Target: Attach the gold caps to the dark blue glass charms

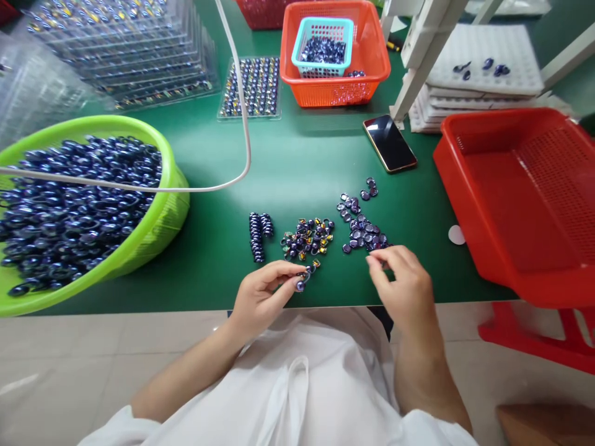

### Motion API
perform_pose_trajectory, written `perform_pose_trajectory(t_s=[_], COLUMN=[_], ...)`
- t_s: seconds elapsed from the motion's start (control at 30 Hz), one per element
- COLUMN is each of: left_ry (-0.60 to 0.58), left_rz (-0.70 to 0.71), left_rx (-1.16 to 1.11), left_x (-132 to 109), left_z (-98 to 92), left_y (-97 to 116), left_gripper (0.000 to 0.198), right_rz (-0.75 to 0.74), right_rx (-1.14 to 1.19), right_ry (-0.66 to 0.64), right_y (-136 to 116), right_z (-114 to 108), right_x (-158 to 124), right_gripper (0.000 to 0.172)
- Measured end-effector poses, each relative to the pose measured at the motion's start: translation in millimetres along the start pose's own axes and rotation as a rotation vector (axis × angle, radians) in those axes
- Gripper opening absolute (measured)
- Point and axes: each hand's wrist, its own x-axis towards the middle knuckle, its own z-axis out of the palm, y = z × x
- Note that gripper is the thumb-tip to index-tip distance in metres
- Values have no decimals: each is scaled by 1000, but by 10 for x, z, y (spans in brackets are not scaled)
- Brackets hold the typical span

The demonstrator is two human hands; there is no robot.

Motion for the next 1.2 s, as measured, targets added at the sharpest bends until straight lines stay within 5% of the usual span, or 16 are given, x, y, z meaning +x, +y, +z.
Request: perform_pose_trajectory(t_s=[0.2, 0.43, 0.73, 0.93, 1.2], left_ry=[27, 52, 65, 58, -91], left_rz=[-73, -93, -132, -193, -93], left_rx=[-41, -62, -127, -216, -360], left_x=[13, 16, 0, 1, -16], left_z=[-17, -21, -33, -42, 83], left_y=[-15, 6, -12, -12, 19], left_gripper=[15, 15, 14, 17, 16], right_rz=[30, -119, -230, -56, 28], right_rx=[-294, -136, -209, 20, 418], right_ry=[-84, -156, -119, -83, -281], right_y=[249, 165, 242, 85, -364], right_z=[-75, 47, 56, -19, 101], right_x=[-87, -148, -79, -61, -47], right_gripper=[22, 24, 14, 12, 11])
